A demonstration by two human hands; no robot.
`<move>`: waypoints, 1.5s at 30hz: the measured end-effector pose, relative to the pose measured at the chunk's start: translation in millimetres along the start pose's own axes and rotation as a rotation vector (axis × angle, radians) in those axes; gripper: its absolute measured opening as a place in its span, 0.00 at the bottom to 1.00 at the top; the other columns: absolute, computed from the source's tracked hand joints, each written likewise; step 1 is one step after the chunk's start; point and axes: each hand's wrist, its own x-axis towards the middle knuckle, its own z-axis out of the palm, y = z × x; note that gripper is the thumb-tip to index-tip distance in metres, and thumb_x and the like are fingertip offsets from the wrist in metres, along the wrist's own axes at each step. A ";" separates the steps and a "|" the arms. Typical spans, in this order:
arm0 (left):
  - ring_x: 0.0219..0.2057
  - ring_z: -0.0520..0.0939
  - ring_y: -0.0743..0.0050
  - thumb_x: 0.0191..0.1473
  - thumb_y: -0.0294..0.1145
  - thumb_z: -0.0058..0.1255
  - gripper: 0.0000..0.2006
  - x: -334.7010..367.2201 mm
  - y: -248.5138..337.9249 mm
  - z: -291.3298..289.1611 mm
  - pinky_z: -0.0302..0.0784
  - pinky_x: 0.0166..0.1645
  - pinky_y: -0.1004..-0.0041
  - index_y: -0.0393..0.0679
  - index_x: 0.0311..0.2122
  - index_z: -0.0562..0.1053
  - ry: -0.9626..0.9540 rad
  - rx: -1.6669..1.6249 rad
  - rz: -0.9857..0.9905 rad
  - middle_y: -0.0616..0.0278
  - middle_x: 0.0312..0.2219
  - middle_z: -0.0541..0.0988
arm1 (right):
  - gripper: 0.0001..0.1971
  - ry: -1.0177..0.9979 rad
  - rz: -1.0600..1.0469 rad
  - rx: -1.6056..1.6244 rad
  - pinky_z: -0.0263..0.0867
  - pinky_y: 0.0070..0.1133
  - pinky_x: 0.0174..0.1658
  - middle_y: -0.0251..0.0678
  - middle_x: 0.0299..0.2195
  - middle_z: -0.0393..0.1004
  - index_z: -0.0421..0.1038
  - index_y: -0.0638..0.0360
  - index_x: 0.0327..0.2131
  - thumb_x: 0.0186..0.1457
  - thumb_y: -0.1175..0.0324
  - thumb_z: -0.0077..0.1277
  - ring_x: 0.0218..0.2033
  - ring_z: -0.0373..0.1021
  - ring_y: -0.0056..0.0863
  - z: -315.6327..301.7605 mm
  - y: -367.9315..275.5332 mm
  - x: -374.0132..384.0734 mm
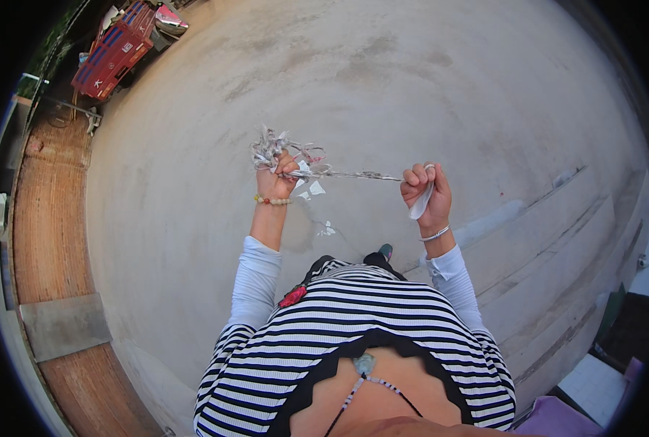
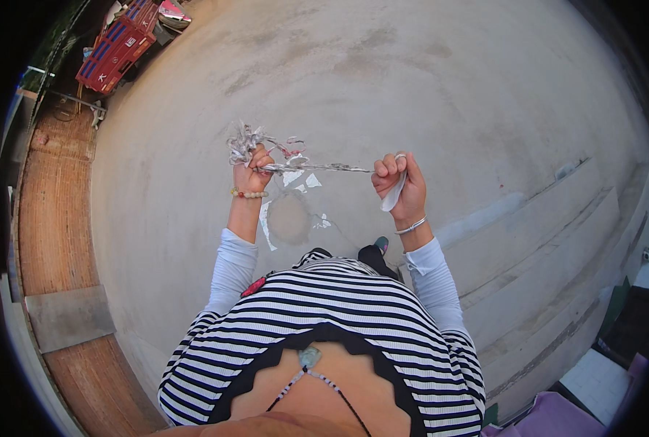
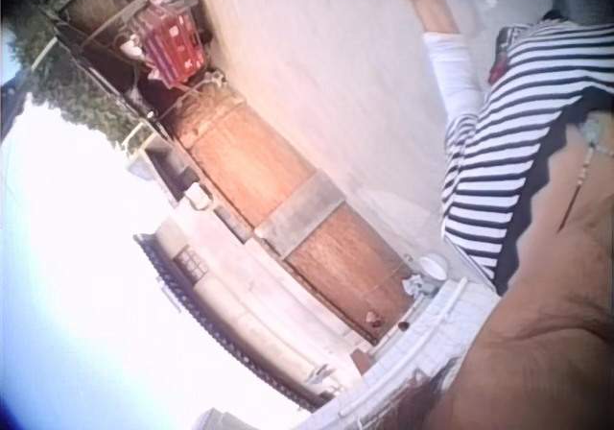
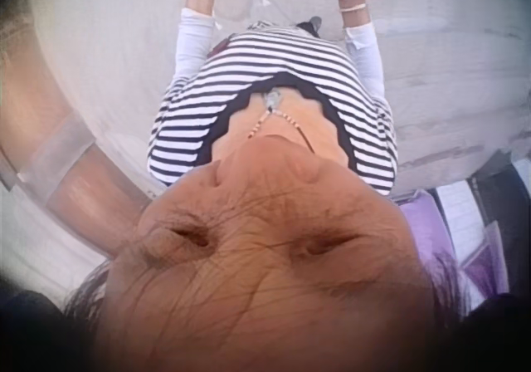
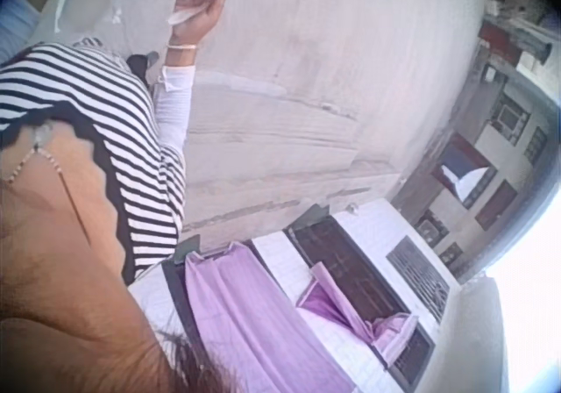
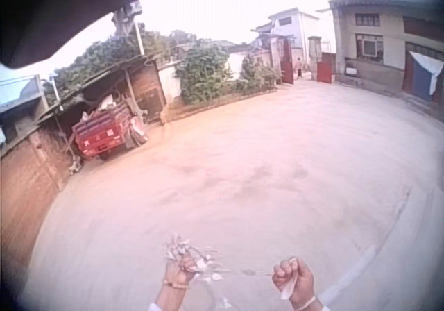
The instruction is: The person picks up pieces of cloth and debris from the ground, bundles them together, and then places them into a blue plastic bag before carrying a thin stick across a courtyard.
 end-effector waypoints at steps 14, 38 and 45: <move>0.07 0.55 0.82 0.49 0.35 0.40 0.11 79.4 281.5 -91.6 0.57 0.12 0.78 0.46 0.18 0.61 0.281 0.171 0.711 0.70 0.09 0.57 | 0.15 -0.005 -0.369 -0.265 0.50 0.12 0.17 0.27 0.15 0.54 0.57 0.54 0.17 0.56 0.61 0.32 0.16 0.52 0.16 -10.8 -70.7 190.4; 0.28 0.75 0.66 0.46 0.34 0.48 0.13 140.4 355.0 -24.3 0.77 0.29 0.69 0.41 0.37 0.67 -0.055 0.500 0.320 0.54 0.30 0.72 | 0.09 -0.637 0.304 -1.649 0.59 0.18 0.39 0.34 0.32 0.69 0.69 0.62 0.28 0.51 0.68 0.40 0.36 0.64 0.23 -19.8 287.6 445.6; 0.24 0.75 0.74 0.41 0.27 0.54 0.17 144.1 356.7 -3.5 0.72 0.26 0.76 0.40 0.40 0.67 0.022 0.758 0.485 0.58 0.32 0.73 | 0.11 -0.762 0.641 -1.474 0.61 0.17 0.32 0.31 0.27 0.69 0.68 0.63 0.30 0.53 0.66 0.38 0.27 0.66 0.18 8.1 344.8 470.8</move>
